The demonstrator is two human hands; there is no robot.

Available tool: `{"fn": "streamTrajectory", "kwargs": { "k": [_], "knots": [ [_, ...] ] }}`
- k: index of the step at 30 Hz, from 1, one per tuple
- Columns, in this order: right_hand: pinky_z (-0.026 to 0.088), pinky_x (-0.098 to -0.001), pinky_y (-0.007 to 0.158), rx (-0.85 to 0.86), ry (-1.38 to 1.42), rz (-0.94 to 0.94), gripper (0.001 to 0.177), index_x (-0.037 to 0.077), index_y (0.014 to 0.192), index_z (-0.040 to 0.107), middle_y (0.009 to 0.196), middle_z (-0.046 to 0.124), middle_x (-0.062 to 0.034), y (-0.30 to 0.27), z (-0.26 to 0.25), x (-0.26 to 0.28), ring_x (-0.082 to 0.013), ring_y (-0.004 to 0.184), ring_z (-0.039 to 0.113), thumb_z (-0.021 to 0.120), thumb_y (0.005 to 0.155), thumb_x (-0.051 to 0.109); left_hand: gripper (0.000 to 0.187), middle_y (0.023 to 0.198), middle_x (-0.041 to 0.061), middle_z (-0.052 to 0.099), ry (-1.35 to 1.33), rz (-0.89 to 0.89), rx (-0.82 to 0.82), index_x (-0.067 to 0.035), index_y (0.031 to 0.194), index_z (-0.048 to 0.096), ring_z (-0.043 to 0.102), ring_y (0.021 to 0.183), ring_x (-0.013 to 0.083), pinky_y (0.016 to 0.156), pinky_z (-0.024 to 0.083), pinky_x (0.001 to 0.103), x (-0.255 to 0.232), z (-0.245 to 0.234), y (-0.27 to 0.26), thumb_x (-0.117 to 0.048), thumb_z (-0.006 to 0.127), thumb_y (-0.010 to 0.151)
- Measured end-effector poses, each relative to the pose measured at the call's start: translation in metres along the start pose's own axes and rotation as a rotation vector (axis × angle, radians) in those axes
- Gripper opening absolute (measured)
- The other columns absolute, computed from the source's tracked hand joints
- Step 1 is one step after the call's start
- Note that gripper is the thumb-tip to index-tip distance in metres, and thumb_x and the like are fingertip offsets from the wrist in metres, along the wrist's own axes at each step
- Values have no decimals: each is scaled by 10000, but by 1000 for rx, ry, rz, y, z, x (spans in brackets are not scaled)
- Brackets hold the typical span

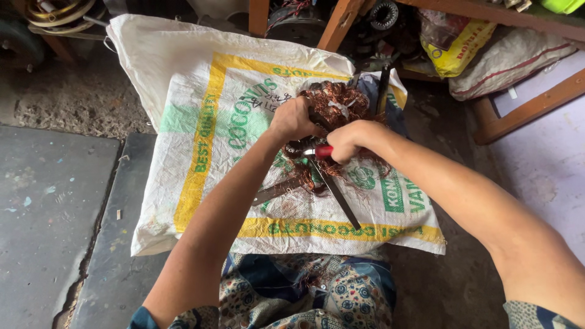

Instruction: The person strips copper wire from an appliance motor part using shears and pliers, pulling the copper away from the metal frame and cutting it into smaller pieces.

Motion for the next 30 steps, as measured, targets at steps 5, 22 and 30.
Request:
{"fn": "streamTrajectory", "kwargs": {
  "k": [5, 22, 30],
  "knots": [
    [522, -497, 846, 20, -89, 161, 363, -14, 1108, 718, 1082, 715, -166, -33, -20, 48, -306, 923, 678, 596, 778, 74, 501, 943, 156, 715, 33, -38, -59, -30, 1021, 675, 698, 870, 280, 812, 569, 400, -3, 11, 7, -423, 806, 738],
    [543, -404, 729, -475, -71, -96, 344, 6, 1087, 604, 1003, 535, -172, 13, 88, -27, -275, 853, 611, 564, 747, -32, 598, 943, 80, 707, -195, 12, 150, -45, 983, 695, 672, 842, 233, 804, 570, 347, -1, -11, 1, -412, 982, 607],
    [462, -412, 719, -1094, -178, -268, 293, 37, 970, 550, 954, 483, -164, 72, 139, -41, -267, 891, 511, 573, 681, -7, 419, 921, 40, 764, -594, 110, 201, -80, 882, 740, 664, 876, 233, 863, 538, 397, 49, -5, 29, -242, 969, 571]
  ]
}}
Point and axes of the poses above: each hand's wrist, its own y-axis towards the middle knuckle, its own z-axis out of the palm, x = y × z, the point moved 2 cm from there along y, towards the middle knuckle
